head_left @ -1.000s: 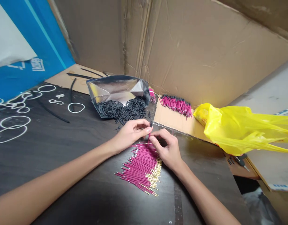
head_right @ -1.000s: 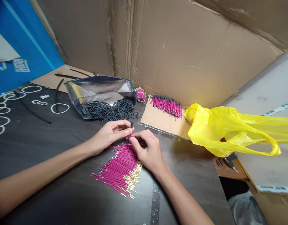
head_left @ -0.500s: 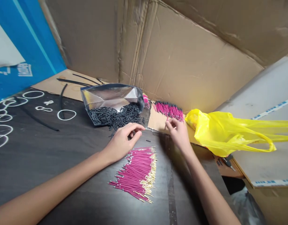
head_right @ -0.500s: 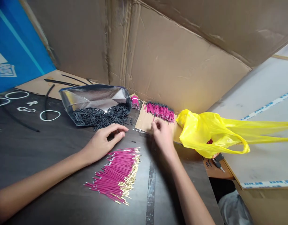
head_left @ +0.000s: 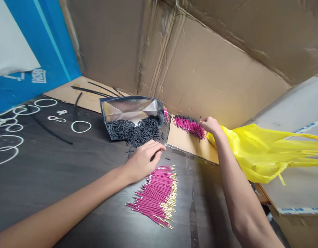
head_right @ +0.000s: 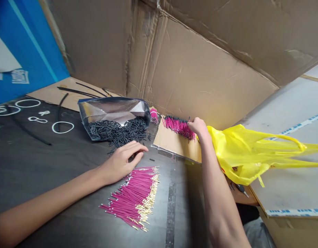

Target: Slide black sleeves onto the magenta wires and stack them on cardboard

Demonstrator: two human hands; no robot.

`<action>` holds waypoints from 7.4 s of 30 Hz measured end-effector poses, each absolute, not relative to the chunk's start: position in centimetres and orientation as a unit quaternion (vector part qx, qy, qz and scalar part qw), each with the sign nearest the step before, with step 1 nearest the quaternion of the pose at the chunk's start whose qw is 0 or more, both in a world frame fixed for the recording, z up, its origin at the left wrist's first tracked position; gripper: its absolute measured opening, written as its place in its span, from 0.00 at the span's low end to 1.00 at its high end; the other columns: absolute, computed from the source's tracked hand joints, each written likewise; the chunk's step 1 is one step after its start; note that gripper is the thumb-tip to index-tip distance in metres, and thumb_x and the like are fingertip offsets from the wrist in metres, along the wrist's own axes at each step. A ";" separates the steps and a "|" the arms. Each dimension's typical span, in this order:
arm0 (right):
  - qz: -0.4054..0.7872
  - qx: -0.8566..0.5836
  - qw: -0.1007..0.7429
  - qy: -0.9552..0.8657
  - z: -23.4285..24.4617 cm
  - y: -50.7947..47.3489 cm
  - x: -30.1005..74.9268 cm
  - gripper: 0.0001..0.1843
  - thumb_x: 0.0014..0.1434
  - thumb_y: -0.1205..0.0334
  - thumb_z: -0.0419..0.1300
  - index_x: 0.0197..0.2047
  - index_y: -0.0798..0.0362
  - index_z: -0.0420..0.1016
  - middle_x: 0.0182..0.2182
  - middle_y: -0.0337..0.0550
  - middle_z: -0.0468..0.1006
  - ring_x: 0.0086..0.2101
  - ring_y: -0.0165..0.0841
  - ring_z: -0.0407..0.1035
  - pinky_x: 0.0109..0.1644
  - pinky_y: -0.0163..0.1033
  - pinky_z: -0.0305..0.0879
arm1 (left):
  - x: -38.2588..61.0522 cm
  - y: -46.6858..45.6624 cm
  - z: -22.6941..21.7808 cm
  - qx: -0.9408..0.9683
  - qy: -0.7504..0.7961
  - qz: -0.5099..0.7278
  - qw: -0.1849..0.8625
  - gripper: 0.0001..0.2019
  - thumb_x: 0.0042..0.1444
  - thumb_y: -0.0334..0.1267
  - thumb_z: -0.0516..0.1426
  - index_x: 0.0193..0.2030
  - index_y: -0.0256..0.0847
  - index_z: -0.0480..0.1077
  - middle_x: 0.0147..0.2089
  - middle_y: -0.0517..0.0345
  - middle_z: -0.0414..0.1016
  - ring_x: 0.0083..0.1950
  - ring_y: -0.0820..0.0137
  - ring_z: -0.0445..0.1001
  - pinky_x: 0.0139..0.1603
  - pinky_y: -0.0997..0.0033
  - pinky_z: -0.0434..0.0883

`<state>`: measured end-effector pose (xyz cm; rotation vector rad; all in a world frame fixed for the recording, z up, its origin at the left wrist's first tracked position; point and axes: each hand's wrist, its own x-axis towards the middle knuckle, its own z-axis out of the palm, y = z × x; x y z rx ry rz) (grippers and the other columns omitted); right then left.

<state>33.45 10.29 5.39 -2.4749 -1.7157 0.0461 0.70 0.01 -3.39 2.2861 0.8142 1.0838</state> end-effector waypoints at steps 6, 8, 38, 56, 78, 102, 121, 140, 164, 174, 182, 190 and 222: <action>0.051 -0.804 0.037 -0.592 5.0 12.1 31.6 0.07 0.56 0.61 0.62 0.30 0.55 0.77 0.24 0.48 0.77 0.28 0.36 0.72 0.31 0.36 0.61 | 0.7 0.1 -3.6 0.843 0.297 0.388 0.226 0.10 0.69 0.29 0.49 0.47 0.38 0.72 0.43 0.52 0.77 0.47 0.63 0.73 0.49 0.59 0.72; 0.046 -0.806 0.039 -0.589 4.9 12.5 31.0 0.06 0.55 0.62 0.64 0.32 0.56 0.77 0.24 0.49 0.77 0.29 0.37 0.72 0.31 0.36 0.61 | 0.6 0.0 -3.6 0.844 0.299 0.386 0.222 0.10 0.69 0.29 0.49 0.46 0.38 0.72 0.43 0.52 0.77 0.47 0.63 0.73 0.49 0.59 0.72; 0.288 -0.552 0.259 -0.739 -2.2 -5.5 24.2 0.03 0.65 0.65 0.62 0.41 0.52 0.78 0.31 0.36 0.77 0.29 0.28 0.68 0.34 0.34 0.61 | -0.4 1.2 -1.4 0.923 0.252 0.220 0.190 0.09 0.66 0.40 0.56 0.42 0.39 0.77 0.42 0.54 0.74 0.48 0.62 0.70 0.52 0.59 0.68; 0.156 -0.502 0.124 -0.841 -0.9 -6.7 23.7 0.05 0.69 0.63 0.55 0.45 0.52 0.71 0.43 0.47 0.75 0.41 0.37 0.70 0.44 0.41 0.66 | 1.1 -0.1 -2.3 0.917 0.259 0.178 0.245 0.05 0.63 0.36 0.58 0.35 0.42 0.74 0.36 0.58 0.74 0.42 0.64 0.69 0.47 0.62 0.65; 0.254 -0.491 0.256 -0.793 -1.8 -6.5 23.6 0.10 0.73 0.58 0.49 0.42 0.51 0.67 0.39 0.43 0.74 0.38 0.34 0.68 0.45 0.40 0.63 | 1.2 -0.7 -1.8 0.920 0.248 0.193 0.233 0.14 0.71 0.39 0.48 0.37 0.41 0.71 0.36 0.55 0.71 0.41 0.64 0.68 0.47 0.63 0.65; 0.557 -0.420 0.450 -0.558 -3.9 -5.9 22.7 0.15 0.64 0.49 0.65 0.44 0.51 0.75 0.33 0.40 0.79 0.31 0.29 0.72 0.26 0.31 0.62 | 1.1 -0.3 -2.3 0.918 0.245 0.220 0.222 0.16 0.73 0.40 0.48 0.44 0.41 0.76 0.40 0.54 0.76 0.44 0.63 0.69 0.50 0.61 0.64; 0.153 -0.558 0.375 -0.725 -3.6 -5.6 22.0 0.03 0.65 0.61 0.62 0.40 0.51 0.76 0.37 0.41 0.80 0.38 0.36 0.72 0.47 0.42 0.68 | 0.2 0.9 -1.5 0.881 0.337 0.261 0.206 0.14 0.72 0.41 0.47 0.42 0.39 0.71 0.38 0.56 0.76 0.40 0.65 0.72 0.45 0.65 0.66; 0.112 -0.519 0.362 -0.766 -3.8 -5.7 21.2 0.06 0.73 0.64 0.50 0.43 0.50 0.66 0.40 0.45 0.73 0.42 0.37 0.69 0.48 0.43 0.67 | 0.7 0.4 -1.9 0.881 0.313 0.235 0.264 0.13 0.71 0.38 0.49 0.36 0.39 0.69 0.30 0.64 0.69 0.30 0.73 0.67 0.36 0.71 0.61; 0.240 -0.499 0.408 -0.726 -4.1 -5.1 21.9 0.13 0.71 0.53 0.59 0.38 0.52 0.73 0.32 0.39 0.78 0.33 0.31 0.72 0.39 0.37 0.66 | 0.7 0.4 -2.1 0.904 0.252 0.259 0.227 0.13 0.72 0.38 0.48 0.41 0.38 0.72 0.37 0.57 0.77 0.38 0.69 0.74 0.42 0.70 0.68; 0.213 -0.541 0.390 -0.714 -4.0 -4.2 21.5 0.10 0.70 0.58 0.57 0.50 0.51 0.76 0.42 0.44 0.82 0.36 0.34 0.76 0.45 0.40 0.70 | -0.5 2.0 -0.8 0.803 0.403 0.385 0.210 0.12 0.67 0.39 0.53 0.33 0.38 0.70 0.26 0.63 0.68 0.27 0.73 0.63 0.32 0.72 0.60; 0.050 -0.610 0.166 -0.773 -2.5 0.4 17.7 0.08 0.68 0.61 0.59 0.45 0.55 0.76 0.43 0.53 0.81 0.41 0.42 0.77 0.45 0.44 0.70 | -1.4 3.0 -1.6 0.796 0.397 0.405 0.211 0.13 0.66 0.39 0.52 0.32 0.38 0.69 0.25 0.64 0.65 0.26 0.74 0.61 0.31 0.72 0.59; 0.009 -0.573 0.113 -0.812 -2.3 1.3 17.1 0.04 0.66 0.65 0.57 0.40 0.57 0.71 0.38 0.59 0.79 0.36 0.43 0.75 0.39 0.43 0.69 | -1.0 2.6 -2.0 0.814 0.367 0.394 0.219 0.11 0.66 0.35 0.51 0.31 0.38 0.67 0.25 0.64 0.64 0.27 0.73 0.61 0.32 0.72 0.58; 0.299 -0.455 0.413 -0.730 -4.0 -5.3 21.8 0.07 0.69 0.59 0.58 0.49 0.49 0.69 0.39 0.41 0.77 0.36 0.32 0.74 0.40 0.40 0.72 | 0.3 0.8 -1.8 0.893 0.306 0.230 0.237 0.12 0.62 0.37 0.53 0.27 0.40 0.69 0.23 0.62 0.65 0.24 0.73 0.61 0.29 0.71 0.58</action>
